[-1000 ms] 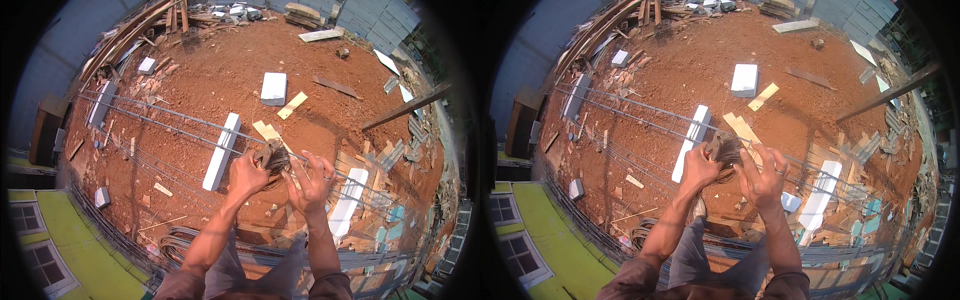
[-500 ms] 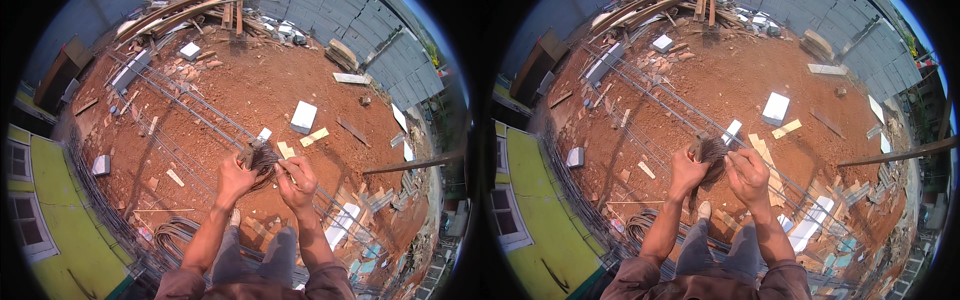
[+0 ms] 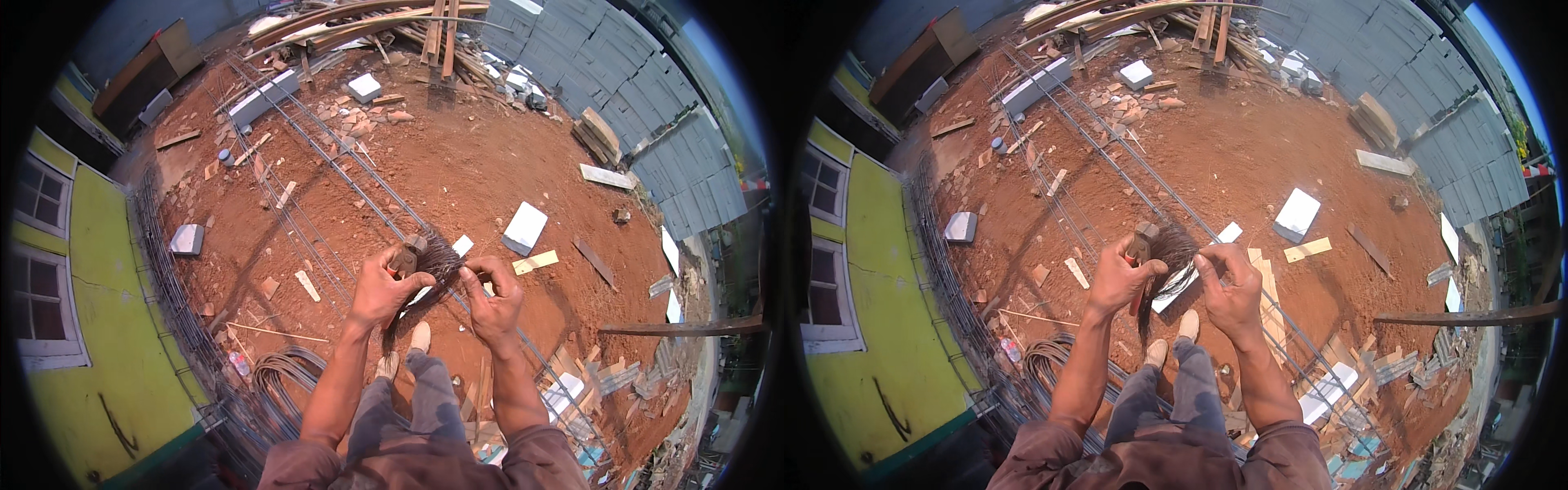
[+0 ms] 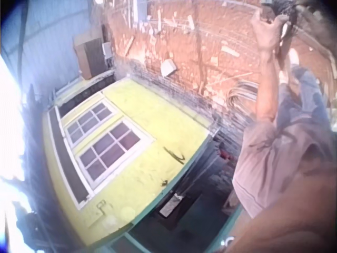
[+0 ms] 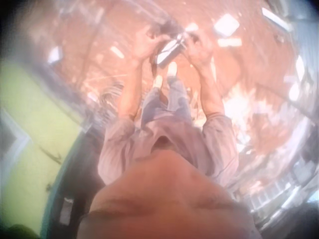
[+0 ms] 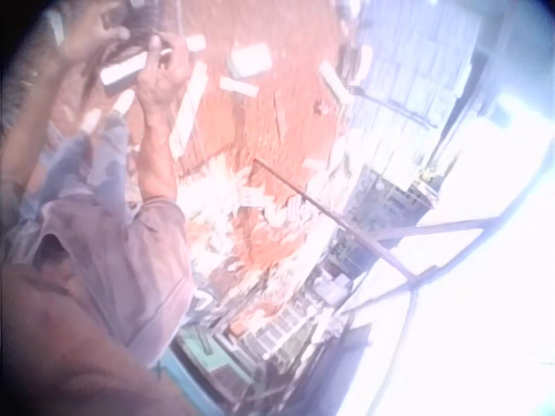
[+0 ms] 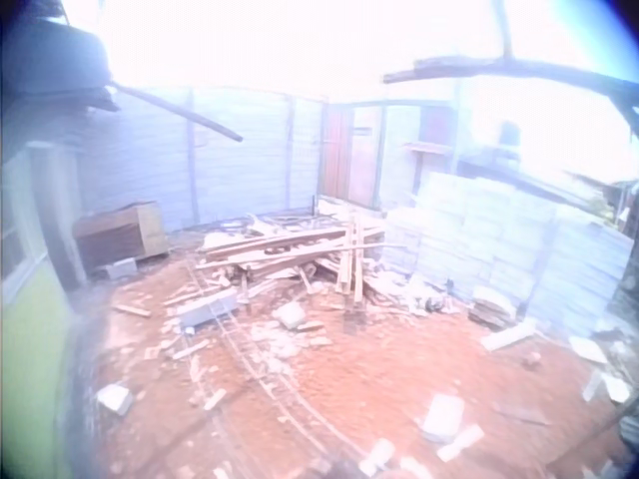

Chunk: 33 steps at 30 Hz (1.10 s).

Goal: The person secures rebar intersections by hand using wire and pliers.

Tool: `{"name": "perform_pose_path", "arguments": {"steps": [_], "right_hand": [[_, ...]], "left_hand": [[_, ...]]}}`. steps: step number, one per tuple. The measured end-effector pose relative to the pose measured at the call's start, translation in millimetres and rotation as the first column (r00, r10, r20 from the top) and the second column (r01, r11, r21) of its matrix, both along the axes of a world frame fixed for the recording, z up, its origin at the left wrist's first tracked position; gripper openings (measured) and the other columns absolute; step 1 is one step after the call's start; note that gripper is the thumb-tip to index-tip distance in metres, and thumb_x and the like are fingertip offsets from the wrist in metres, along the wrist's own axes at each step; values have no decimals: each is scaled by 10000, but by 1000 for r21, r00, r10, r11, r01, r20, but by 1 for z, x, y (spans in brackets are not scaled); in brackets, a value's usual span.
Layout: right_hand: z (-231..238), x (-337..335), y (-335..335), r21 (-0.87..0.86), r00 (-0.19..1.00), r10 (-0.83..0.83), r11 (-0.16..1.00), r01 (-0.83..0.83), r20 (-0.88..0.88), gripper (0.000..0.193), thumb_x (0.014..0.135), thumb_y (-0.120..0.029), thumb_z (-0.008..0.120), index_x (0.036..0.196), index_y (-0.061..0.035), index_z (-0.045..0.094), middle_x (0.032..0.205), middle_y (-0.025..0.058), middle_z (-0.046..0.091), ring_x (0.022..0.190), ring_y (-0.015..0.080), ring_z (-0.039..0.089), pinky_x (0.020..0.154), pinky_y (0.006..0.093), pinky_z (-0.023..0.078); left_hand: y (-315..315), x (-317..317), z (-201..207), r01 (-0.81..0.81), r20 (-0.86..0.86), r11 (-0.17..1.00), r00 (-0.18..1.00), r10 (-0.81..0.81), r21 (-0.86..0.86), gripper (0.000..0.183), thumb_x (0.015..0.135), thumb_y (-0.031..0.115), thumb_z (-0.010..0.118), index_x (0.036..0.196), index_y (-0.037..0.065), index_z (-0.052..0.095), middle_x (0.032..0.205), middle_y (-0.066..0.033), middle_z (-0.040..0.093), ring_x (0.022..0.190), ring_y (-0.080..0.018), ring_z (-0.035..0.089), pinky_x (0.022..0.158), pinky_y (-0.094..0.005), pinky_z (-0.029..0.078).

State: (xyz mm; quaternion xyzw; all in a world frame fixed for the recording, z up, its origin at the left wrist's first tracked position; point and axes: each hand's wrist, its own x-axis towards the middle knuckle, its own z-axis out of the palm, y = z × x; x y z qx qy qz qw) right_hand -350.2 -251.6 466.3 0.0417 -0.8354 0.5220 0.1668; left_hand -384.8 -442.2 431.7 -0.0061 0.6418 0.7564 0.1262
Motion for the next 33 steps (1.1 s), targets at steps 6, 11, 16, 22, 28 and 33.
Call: {"name": "perform_pose_path", "arguments": {"steps": [6,11,16,22,28,33], "right_hand": [[15,-28,20,-359,803,432,886,-293,412,123,957,-114,714,981,6,711,796,5,670,734,84,594,645,283,477],[11,-58,52,127,589,378,758,-640,715,181,947,-161,735,1008,9,711,697,-37,642,638,72,552,575,297,446],[7,-77,72,-88,510,464,796,-599,725,165,959,-150,724,1000,5,686,671,-45,599,599,48,513,528,262,390],[77,-96,187,-677,969,186,736,-27,164,118,994,-64,643,1049,-8,554,623,-74,350,474,9,263,436,221,219],[146,-81,281,-528,911,-411,782,330,-39,291,1049,-81,565,1316,21,510,817,-47,424,594,11,310,486,208,229],[116,-74,214,-432,966,-168,870,238,194,151,1036,-142,621,1136,-43,564,616,-83,373,488,-2,271,446,216,202]], "left_hand": [[0,-16,-13,-139,1,970,990,142,-199,382,774,212,907,1034,5,719,706,37,637,621,-37,539,555,-239,433],[23,-24,-56,-159,-284,883,958,31,-442,398,724,268,878,776,6,583,726,-132,646,674,-281,665,623,-434,486],[37,-41,-99,-116,-385,831,914,-124,-544,219,720,141,771,799,21,606,740,-149,626,691,-364,627,619,-451,471],[17,-65,-143,90,-201,667,916,-347,-740,230,733,230,736,829,33,663,837,-167,696,801,-409,677,666,-495,515],[-122,-59,-210,-15,-131,459,966,-221,-888,220,720,127,694,931,69,689,865,-187,718,859,-392,705,725,-505,549],[-289,-67,-259,-379,-390,127,918,-75,-916,140,760,177,695,842,63,688,780,-214,692,780,-411,693,692,-505,543]]}}
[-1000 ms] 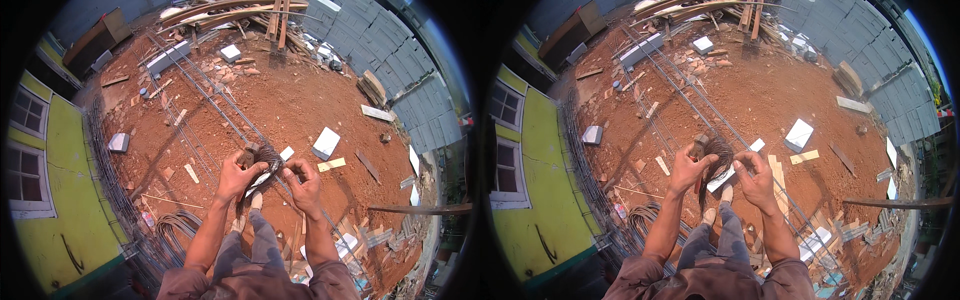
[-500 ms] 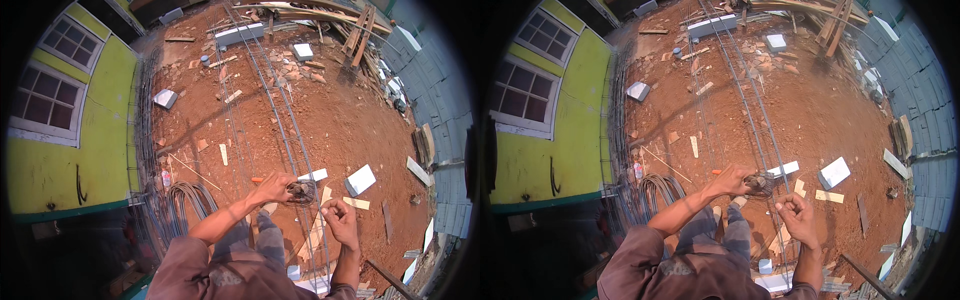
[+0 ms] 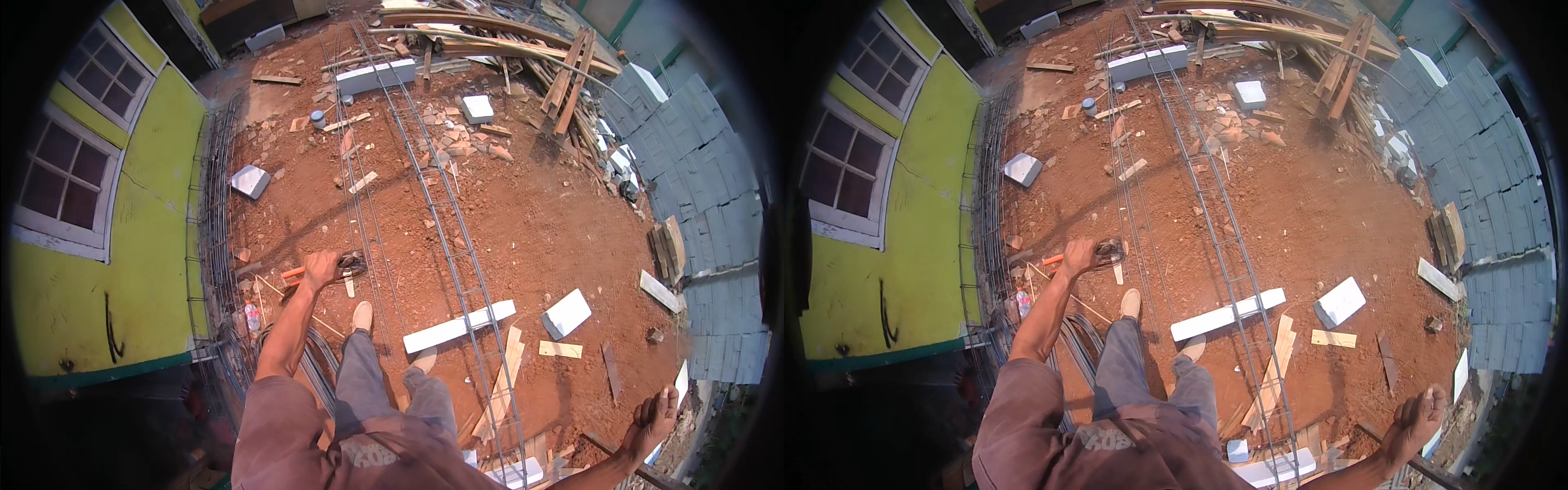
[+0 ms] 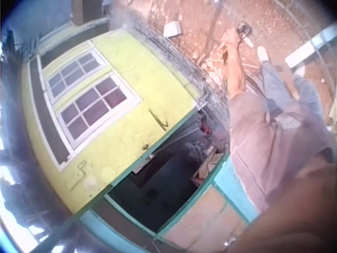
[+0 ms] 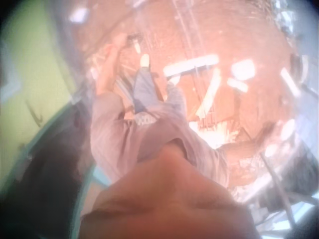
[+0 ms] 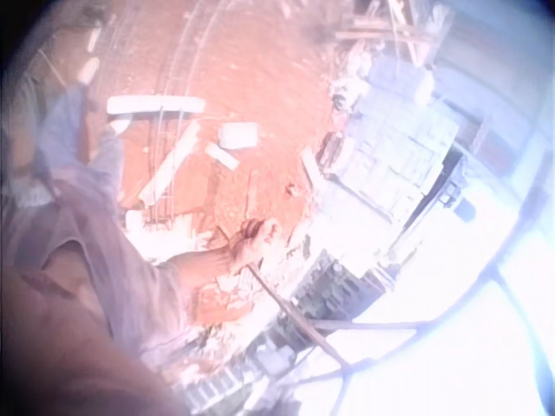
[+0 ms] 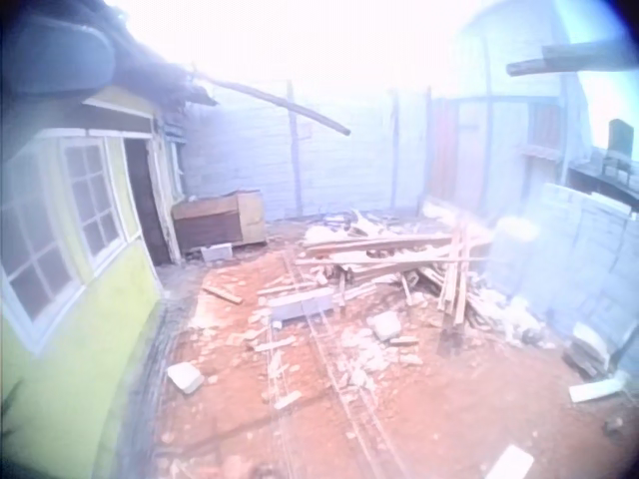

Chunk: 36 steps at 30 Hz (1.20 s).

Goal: The person secures rebar intersections by hand using wire and pliers.

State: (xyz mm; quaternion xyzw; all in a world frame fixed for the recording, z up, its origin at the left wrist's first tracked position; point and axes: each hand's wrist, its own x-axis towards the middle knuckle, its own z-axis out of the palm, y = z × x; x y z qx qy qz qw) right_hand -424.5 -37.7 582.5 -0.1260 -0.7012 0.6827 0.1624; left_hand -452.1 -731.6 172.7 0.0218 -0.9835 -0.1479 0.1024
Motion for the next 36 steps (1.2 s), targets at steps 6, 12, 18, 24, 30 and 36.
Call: {"name": "perform_pose_path", "arguments": {"steps": [6,12,18,24,30,36], "right_hand": [[-60,2,-169,189,978,24,980,-64,207,211,932,-9,692,1100,-44,569,622,-96,376,516,-1,301,468,211,191],[-60,0,-337,404,962,53,901,-161,266,193,899,10,717,1072,-18,637,631,-77,382,570,23,311,514,228,220],[-38,-8,-416,648,955,63,721,-245,291,212,871,-65,787,1048,8,698,634,0,500,571,71,400,508,266,318],[-7,-8,-432,700,993,101,713,-28,-63,104,889,-56,757,918,37,721,645,64,579,552,132,479,509,304,352],[-8,16,-425,894,997,0,444,-68,75,85,926,-65,696,963,-4,743,671,142,601,585,279,593,546,379,433],[-7,35,-412,727,962,-44,664,-173,269,164,972,-179,649,951,-33,721,750,157,660,645,332,641,589,412,481]], "left_hand": [[-96,-41,2,-513,252,855,820,514,-76,296,800,260,671,887,-19,720,881,-293,707,830,-453,709,702,-545,564],[-60,-58,68,-425,438,600,889,135,677,220,780,79,712,965,-37,685,762,-127,698,613,-199,657,584,-363,563],[67,-76,296,-11,95,105,538,-837,994,645,872,119,698,1497,149,544,627,-37,616,483,-132,645,423,-274,482],[119,-85,290,325,-102,36,400,-911,945,278,876,224,777,1095,58,734,660,-9,595,632,-106,541,614,-322,464],[109,-116,336,596,-125,107,335,-934,795,167,789,206,772,863,76,698,695,-109,656,633,-313,634,587,-432,467],[118,-140,371,882,-246,35,169,-954,470,85,748,169,718,766,87,706,664,-125,651,613,-355,641,569,-458,482]]}}
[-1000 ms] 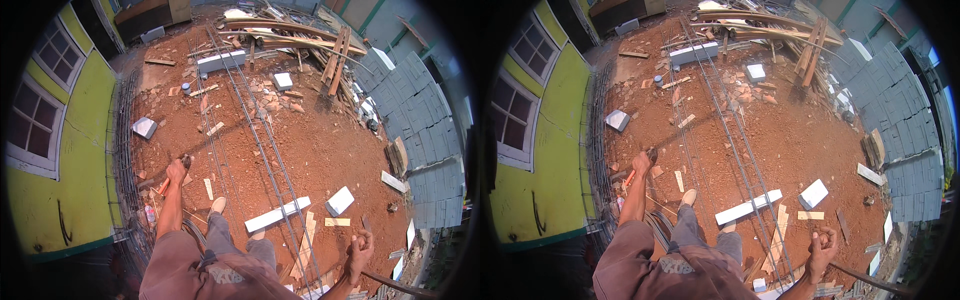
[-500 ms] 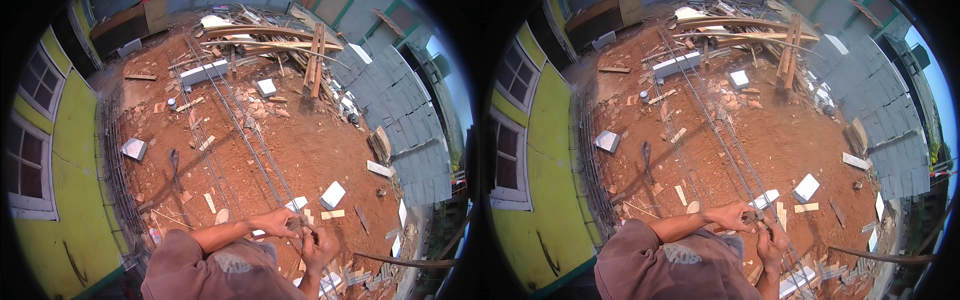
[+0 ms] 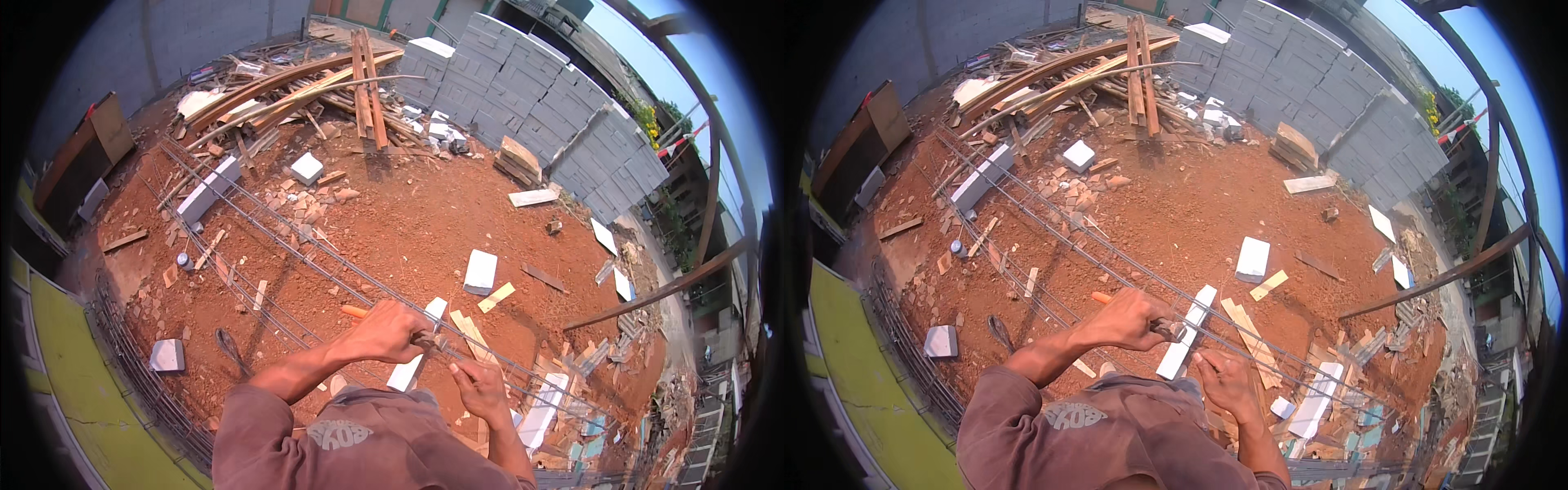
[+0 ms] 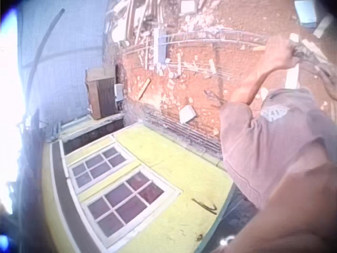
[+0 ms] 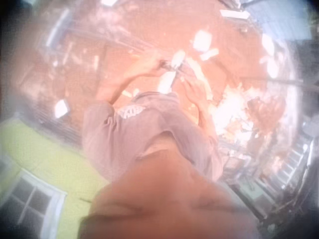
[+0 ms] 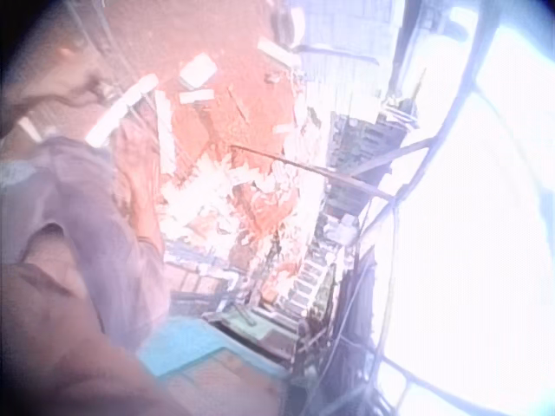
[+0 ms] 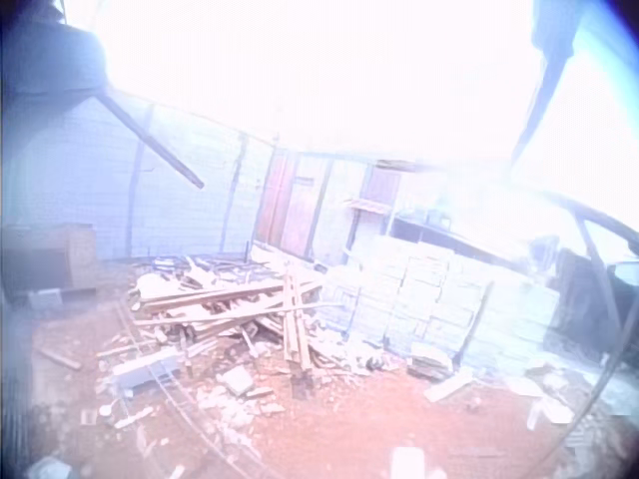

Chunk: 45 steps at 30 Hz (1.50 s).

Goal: The person secures rebar intersections by hand using wire and pliers.

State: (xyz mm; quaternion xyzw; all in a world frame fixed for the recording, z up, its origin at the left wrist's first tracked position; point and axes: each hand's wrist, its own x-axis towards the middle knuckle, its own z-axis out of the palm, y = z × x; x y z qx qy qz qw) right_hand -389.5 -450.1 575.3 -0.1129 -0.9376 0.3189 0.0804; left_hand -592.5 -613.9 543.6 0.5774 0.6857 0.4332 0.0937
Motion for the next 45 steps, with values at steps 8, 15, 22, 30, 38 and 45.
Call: {"name": "perform_pose_path", "arguments": {"steps": [8,15,22,30,38,45], "right_hand": [[-20,26,7,187,986,-103,974,126,-129,287,1033,-294,535,890,-61,623,760,157,638,723,419,625,629,513,476],[-18,74,35,269,959,-213,928,259,-190,164,971,-259,630,946,-110,695,812,104,666,723,372,647,594,476,504],[14,94,71,411,941,-253,851,326,-224,62,889,-159,722,892,-100,704,725,83,597,660,337,620,538,437,459],[5,98,81,653,947,-237,686,321,-216,110,806,-160,742,905,-131,702,768,33,602,664,260,636,543,388,491],[2,32,32,701,995,81,713,-23,-50,150,767,-222,662,870,-114,666,802,27,582,696,194,631,599,341,512],[8,7,17,729,961,233,682,-51,-151,142,800,-196,602,832,-70,658,820,41,582,786,183,613,644,318,485]], "left_hand": [[-26,-22,-38,-249,197,967,947,254,-48,363,757,149,877,597,50,566,508,-22,486,478,-134,432,481,-361,365],[-55,-85,-59,-270,423,952,853,306,-143,336,794,63,844,618,50,558,559,19,565,493,-83,494,481,-277,430],[-43,-105,-64,-272,494,953,816,301,-131,225,831,54,833,729,16,636,583,-14,603,490,-96,582,465,-251,441],[-43,-122,-96,-285,393,941,856,337,-184,203,840,57,826,756,-2,651,594,-14,614,496,-91,570,471,-264,437],[12,-33,-4,-4,446,961,885,131,-275,398,870,82,815,1257,48,731,618,1,617,492,-63,530,475,-271,429],[60,10,40,335,631,875,774,-44,-350,166,855,104,821,933,-29,757,584,3,586,484,-72,528,422,-257,381]]}}
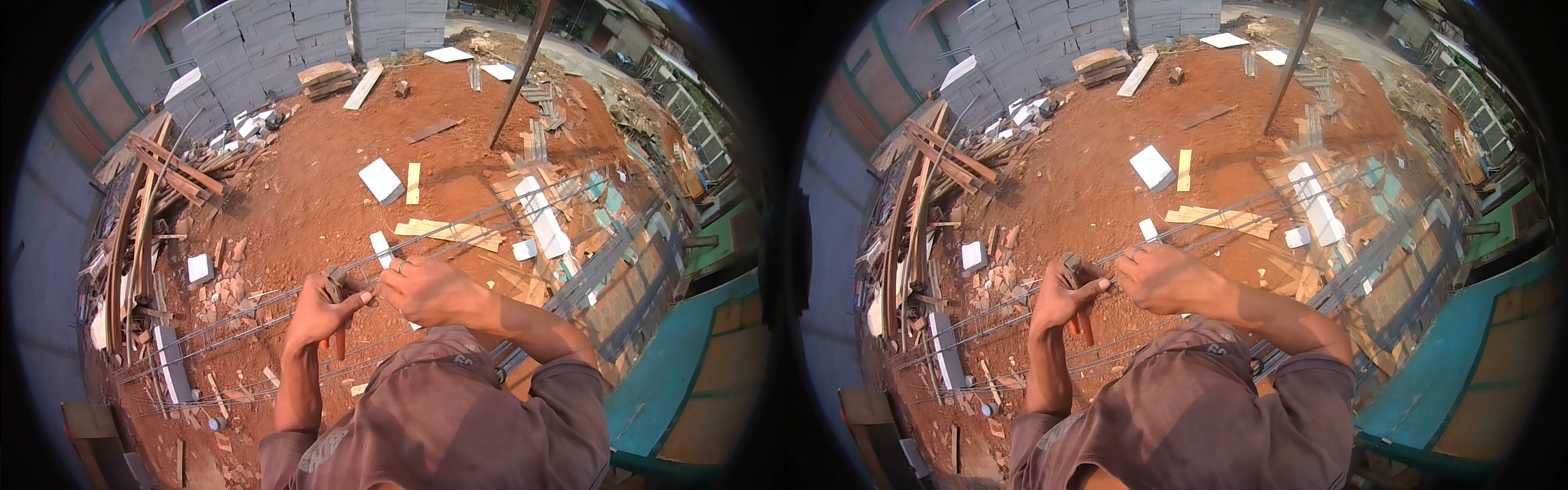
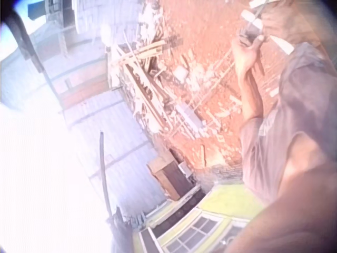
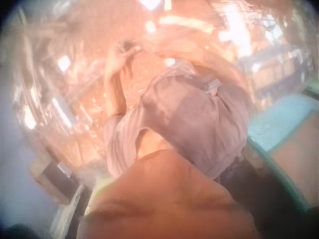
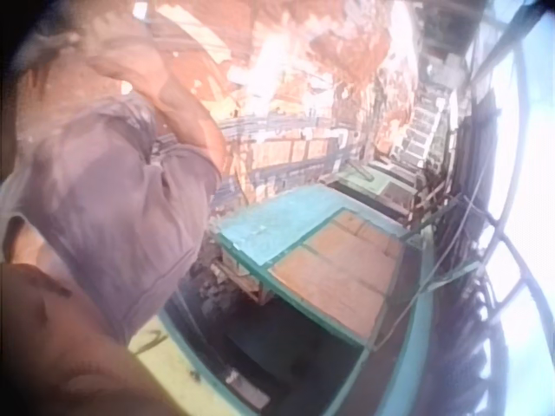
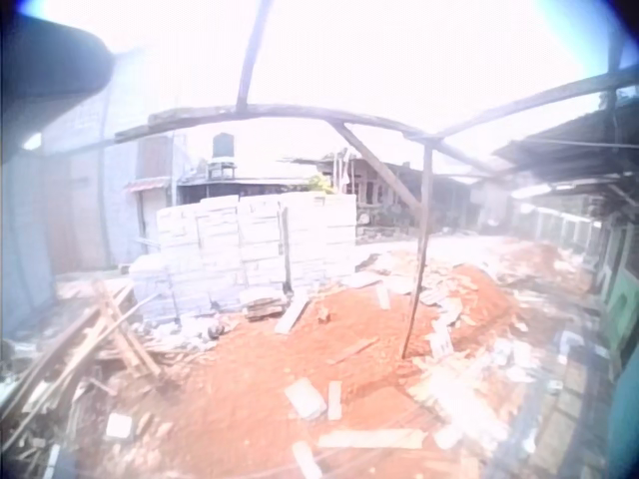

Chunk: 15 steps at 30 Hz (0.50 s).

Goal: The person secures rebar intersections by hand using wire and pliers.

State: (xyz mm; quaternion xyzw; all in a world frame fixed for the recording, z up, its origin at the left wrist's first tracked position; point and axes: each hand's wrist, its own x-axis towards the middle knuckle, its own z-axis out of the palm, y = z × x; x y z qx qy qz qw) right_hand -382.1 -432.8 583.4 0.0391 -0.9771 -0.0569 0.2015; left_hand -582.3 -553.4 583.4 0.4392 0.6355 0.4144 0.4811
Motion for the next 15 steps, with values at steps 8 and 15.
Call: {"name": "perform_pose_path", "arguments": {"steps": [8,15], "right_hand": [[57,39,16,-14,968,-248,969,248,40,153,819,-125,669,960,-90,717,943,48,653,919,216,641,807,371,468],[60,71,41,-412,967,-232,875,254,104,331,781,-1,661,1100,-78,706,981,106,622,887,329,654,765,440,536]], "left_hand": [[0,6,-21,-14,-18,991,1000,16,135,151,864,106,817,860,-23,738,594,-15,618,479,-78,541,435,-257,385],[6,9,-2,7,-1,995,1000,-7,102,134,869,96,807,872,-21,741,578,-9,618,495,-78,569,452,-256,414]]}}
